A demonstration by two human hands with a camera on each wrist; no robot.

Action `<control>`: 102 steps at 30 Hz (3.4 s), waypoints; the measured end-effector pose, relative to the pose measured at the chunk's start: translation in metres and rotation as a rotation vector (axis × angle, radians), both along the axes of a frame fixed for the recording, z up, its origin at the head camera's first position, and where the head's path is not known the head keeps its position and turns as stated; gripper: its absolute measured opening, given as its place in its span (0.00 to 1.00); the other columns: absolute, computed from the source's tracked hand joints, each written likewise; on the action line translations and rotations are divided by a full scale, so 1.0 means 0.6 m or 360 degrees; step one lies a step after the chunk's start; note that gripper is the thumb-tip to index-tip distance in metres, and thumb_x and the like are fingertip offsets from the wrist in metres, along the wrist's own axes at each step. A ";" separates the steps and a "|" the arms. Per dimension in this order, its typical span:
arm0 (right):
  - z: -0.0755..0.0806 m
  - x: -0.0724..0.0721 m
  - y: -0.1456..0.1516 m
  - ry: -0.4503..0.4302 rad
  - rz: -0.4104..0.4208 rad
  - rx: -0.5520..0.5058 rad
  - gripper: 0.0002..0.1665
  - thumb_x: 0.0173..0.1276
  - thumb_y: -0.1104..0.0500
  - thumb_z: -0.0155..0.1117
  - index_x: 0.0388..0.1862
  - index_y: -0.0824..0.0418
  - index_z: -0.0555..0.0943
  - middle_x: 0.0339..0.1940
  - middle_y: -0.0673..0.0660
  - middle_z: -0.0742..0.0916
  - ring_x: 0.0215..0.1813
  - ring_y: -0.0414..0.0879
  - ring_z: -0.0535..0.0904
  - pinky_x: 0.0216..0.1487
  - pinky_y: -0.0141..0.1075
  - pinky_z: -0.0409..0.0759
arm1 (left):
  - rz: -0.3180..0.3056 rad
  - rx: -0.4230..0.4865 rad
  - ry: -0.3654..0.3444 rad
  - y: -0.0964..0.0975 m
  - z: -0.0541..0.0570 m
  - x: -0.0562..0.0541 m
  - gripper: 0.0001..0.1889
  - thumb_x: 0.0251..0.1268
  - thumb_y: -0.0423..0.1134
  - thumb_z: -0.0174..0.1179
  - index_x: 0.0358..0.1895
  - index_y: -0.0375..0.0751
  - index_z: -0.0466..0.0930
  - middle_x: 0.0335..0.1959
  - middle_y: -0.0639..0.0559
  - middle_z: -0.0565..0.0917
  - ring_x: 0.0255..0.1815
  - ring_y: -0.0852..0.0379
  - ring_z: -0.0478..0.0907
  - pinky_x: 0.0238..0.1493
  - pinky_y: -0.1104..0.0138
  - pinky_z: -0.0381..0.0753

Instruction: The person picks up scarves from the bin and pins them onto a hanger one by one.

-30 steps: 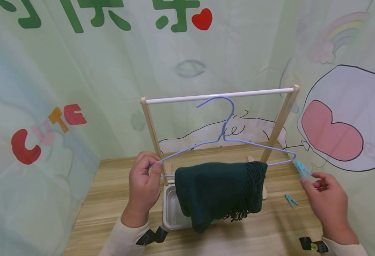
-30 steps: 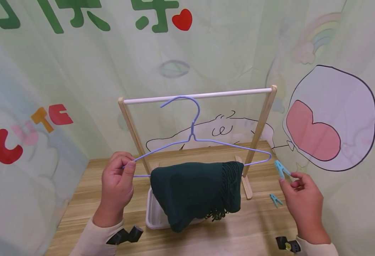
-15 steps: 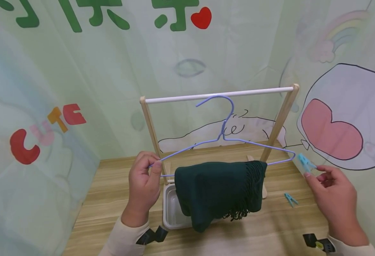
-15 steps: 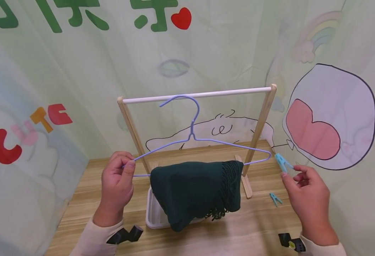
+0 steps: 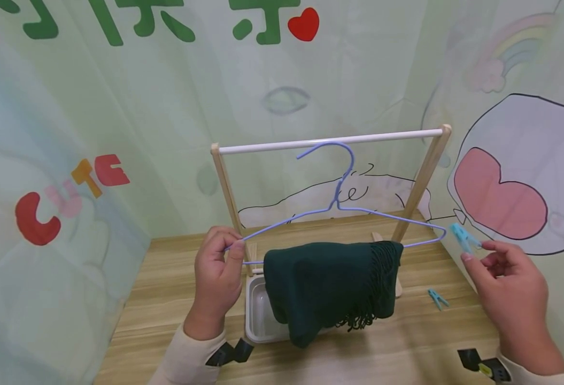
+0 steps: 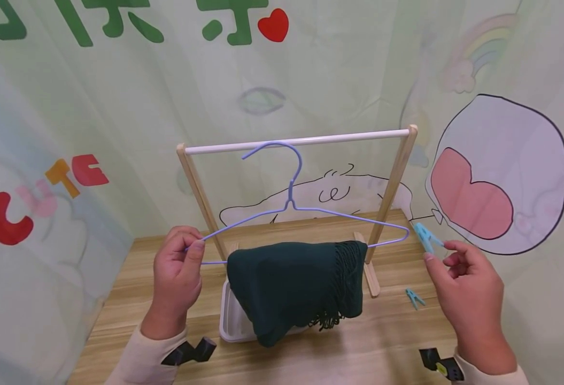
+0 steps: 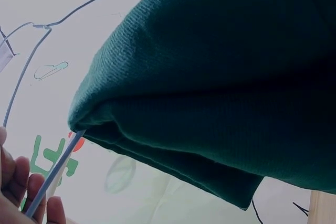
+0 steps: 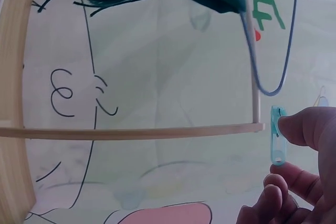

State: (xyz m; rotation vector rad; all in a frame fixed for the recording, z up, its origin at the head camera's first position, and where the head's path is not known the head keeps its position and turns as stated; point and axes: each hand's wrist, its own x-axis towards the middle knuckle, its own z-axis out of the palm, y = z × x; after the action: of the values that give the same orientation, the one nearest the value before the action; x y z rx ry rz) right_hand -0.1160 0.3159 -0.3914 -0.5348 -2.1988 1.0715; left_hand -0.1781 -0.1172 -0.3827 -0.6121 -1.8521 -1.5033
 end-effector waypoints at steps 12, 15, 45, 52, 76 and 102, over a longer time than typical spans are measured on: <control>0.027 0.011 -0.022 0.0210 0.0104 0.0078 0.21 0.64 0.64 0.77 0.55 0.64 0.84 0.28 0.37 0.79 0.28 0.28 0.74 0.32 0.16 0.71 | -0.0004 0.0007 -0.0003 0.000 0.000 0.000 0.10 0.73 0.21 0.55 0.29 0.30 0.74 0.38 0.39 0.76 0.44 0.57 0.74 0.52 0.71 0.75; 0.033 0.012 -0.028 0.0241 0.0137 0.0084 0.20 0.63 0.66 0.77 0.54 0.64 0.85 0.28 0.37 0.79 0.28 0.28 0.74 0.32 0.15 0.71 | -0.0003 0.0005 -0.0003 0.000 0.000 0.001 0.10 0.73 0.21 0.55 0.29 0.30 0.74 0.38 0.39 0.76 0.43 0.57 0.74 0.52 0.71 0.75; 0.059 0.014 -0.110 0.0180 0.0661 0.0228 0.23 0.60 0.69 0.79 0.55 0.62 0.85 0.33 0.48 0.81 0.29 0.35 0.77 0.32 0.20 0.77 | 0.0005 0.0024 -0.0035 0.004 0.000 0.000 0.11 0.71 0.20 0.56 0.28 0.30 0.74 0.38 0.39 0.77 0.45 0.60 0.75 0.52 0.71 0.76; 0.061 0.008 -0.138 0.0207 0.0757 0.0275 0.22 0.60 0.69 0.78 0.53 0.62 0.85 0.34 0.53 0.81 0.29 0.37 0.77 0.32 0.22 0.77 | 0.0015 -0.0005 0.0017 0.004 0.000 0.001 0.11 0.71 0.20 0.56 0.28 0.31 0.75 0.36 0.40 0.77 0.43 0.58 0.75 0.50 0.71 0.75; 0.067 -0.009 -0.214 0.0281 0.1002 0.0278 0.21 0.59 0.67 0.79 0.51 0.58 0.87 0.32 0.50 0.81 0.29 0.38 0.76 0.31 0.29 0.77 | -0.0001 -0.0030 -0.0028 0.007 -0.006 0.003 0.11 0.72 0.22 0.57 0.28 0.31 0.74 0.37 0.42 0.77 0.45 0.57 0.74 0.52 0.71 0.75; 0.067 -0.030 -0.284 0.0243 0.1318 0.0194 0.19 0.64 0.66 0.75 0.54 0.60 0.83 0.34 0.51 0.81 0.29 0.41 0.73 0.31 0.33 0.77 | -0.0025 -0.0057 -0.0072 0.013 -0.011 0.007 0.11 0.73 0.23 0.56 0.29 0.33 0.74 0.38 0.43 0.78 0.45 0.56 0.74 0.51 0.69 0.75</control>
State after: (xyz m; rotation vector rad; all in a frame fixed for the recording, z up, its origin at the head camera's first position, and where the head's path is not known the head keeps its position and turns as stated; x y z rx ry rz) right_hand -0.1343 0.1458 -0.3511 0.5569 -2.3581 1.2935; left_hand -0.1739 -0.1093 -0.3895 -0.6158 -1.9163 -1.5085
